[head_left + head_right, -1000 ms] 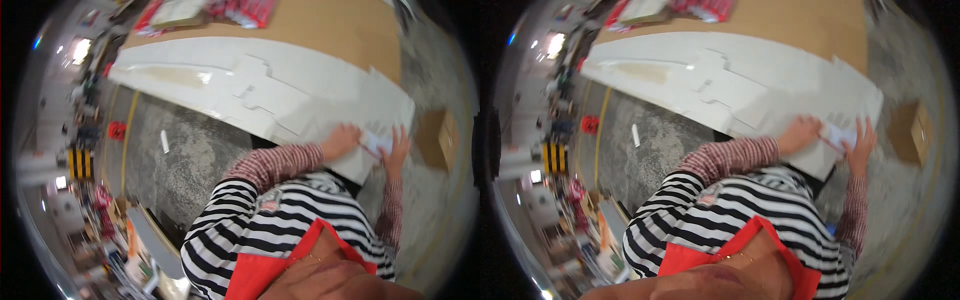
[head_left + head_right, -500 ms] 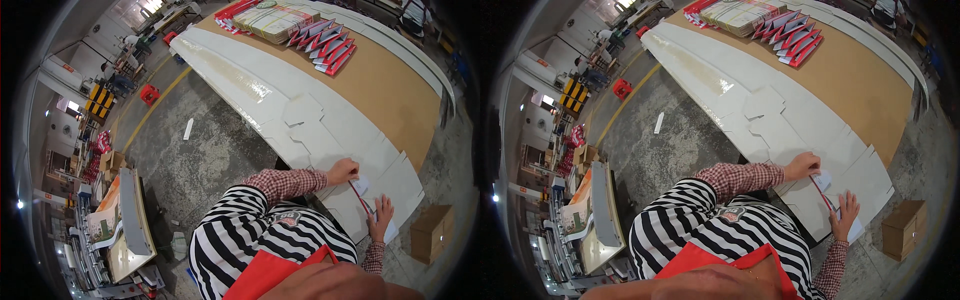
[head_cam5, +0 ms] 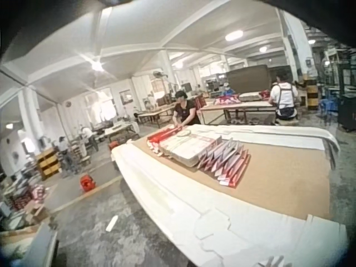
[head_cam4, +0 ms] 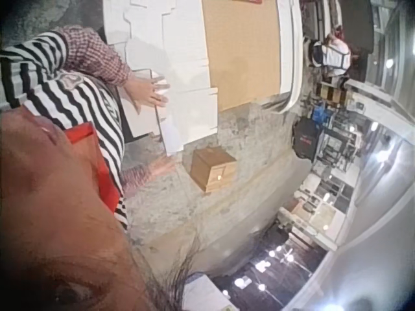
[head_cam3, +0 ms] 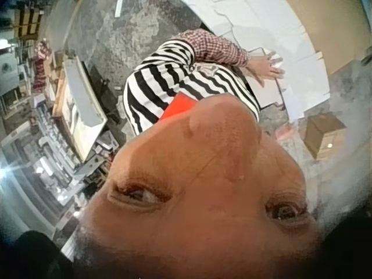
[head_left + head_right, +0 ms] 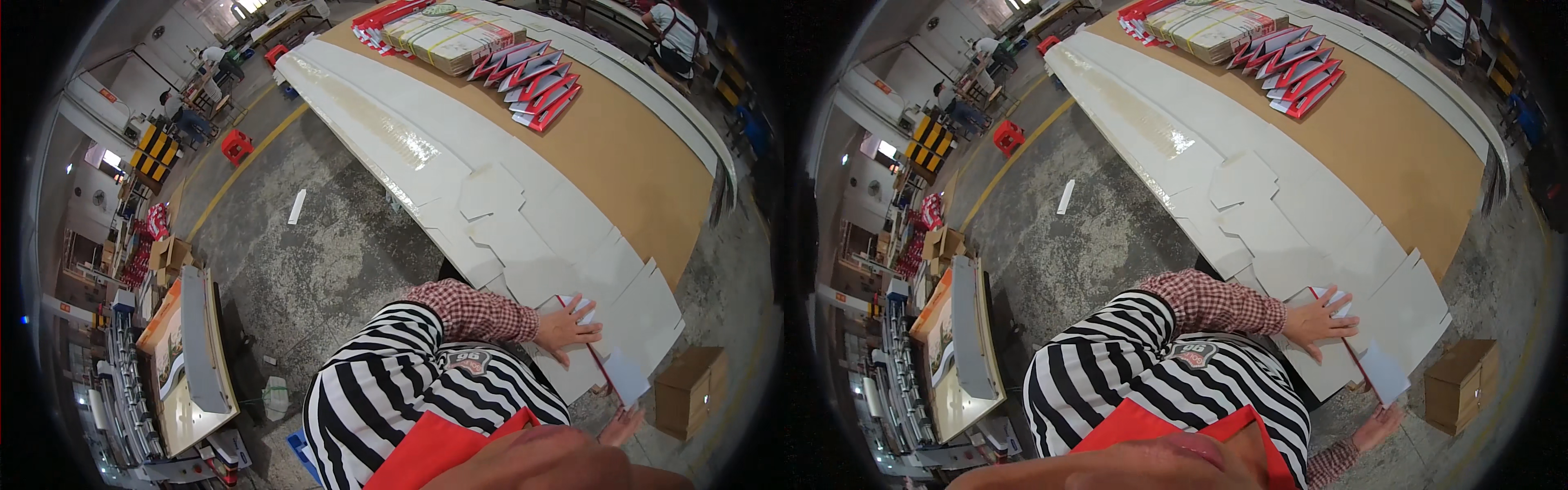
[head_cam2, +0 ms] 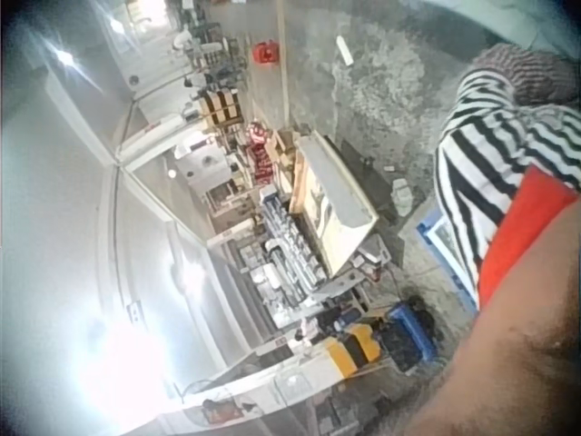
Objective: The person folds flat white cardboard pieces into small rectangular boxes on a workbench. They repeatedly pick up a flat piece, fold the side flaps inward, and then fold the top and bottom flaps to close the box. The finished boxes are stacked in a pile on the table.
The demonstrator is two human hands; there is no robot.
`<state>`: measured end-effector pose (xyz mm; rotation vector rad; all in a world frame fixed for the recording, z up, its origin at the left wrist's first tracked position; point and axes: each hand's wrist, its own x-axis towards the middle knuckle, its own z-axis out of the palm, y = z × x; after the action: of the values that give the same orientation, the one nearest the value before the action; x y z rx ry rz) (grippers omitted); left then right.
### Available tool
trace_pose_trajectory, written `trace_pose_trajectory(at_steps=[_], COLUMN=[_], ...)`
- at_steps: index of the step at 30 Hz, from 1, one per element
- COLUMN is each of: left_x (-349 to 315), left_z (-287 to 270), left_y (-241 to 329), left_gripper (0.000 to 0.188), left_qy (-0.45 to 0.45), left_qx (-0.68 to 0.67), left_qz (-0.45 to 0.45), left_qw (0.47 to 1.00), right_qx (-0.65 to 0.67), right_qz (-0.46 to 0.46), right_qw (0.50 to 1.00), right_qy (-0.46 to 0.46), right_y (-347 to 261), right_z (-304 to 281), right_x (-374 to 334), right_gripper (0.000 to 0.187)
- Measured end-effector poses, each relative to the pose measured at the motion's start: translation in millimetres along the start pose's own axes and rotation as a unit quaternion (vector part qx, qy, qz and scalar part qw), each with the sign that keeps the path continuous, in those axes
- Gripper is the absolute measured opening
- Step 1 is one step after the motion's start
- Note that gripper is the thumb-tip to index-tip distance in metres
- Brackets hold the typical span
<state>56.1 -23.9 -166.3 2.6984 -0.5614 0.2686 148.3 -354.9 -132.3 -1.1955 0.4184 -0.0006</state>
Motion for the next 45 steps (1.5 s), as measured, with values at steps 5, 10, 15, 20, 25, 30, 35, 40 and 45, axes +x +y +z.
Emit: trace_pose_trajectory(at_steps=[5, 10, 15, 20, 25, 30, 35, 40, 45], left_x=[19, -4, -71, -83, -29, 12, -22, -96, -109], left_z=[10, -51, -103, -103, -119, -123, -156, -124, -113], left_y=[0, -14, -68, -96, -116, -173, -199, -182, -107], left_gripper=[0.115, 0.131, 0.091, 0.06, 0.027, 0.037, 0.039, 0.04, 0.048], left_qy=[0.004, -0.007, -0.124, -0.108, -0.238, -0.278, -0.208, -0.077, -0.006], left_qx=[-0.121, -0.148, 0.106, 0.193, 0.065, -0.107, -0.236, -0.152, 0.221], left_qz=[0.06, 0.04, -0.146, -0.026, -0.055, -0.162, -0.282, -0.373, -0.154], left_qw=[0.991, 0.988, 0.976, 0.975, 0.968, 0.941, 0.906, 0.912, 0.963], right_qx=[-0.195, -0.398, -0.616, -0.446, -0.256, -0.486, -0.606, -0.539, -0.416], right_qz=[-0.095, -0.548, -0.371, -0.422, -0.385, -0.48, -0.541, -0.404, -0.453], right_qw=[0.964, 0.622, 0.524, 0.617, 0.806, 0.57, 0.45, 0.55, 0.533], right_qy=[-0.155, -0.393, -0.456, -0.492, -0.369, -0.457, -0.369, -0.494, -0.582], right_y=[13, 52, 64, 61, 63, 60, 75, 84, 113], right_z=[71, 193, 204, 210, 189, 200, 185, 199, 282], right_x=[-4, -22, -16, -7, 8, -13, -9, -10, -47], right_gripper=[0.051, 0.064, 0.083, 0.085, 0.075, 0.081, 0.068, 0.048, 0.051])
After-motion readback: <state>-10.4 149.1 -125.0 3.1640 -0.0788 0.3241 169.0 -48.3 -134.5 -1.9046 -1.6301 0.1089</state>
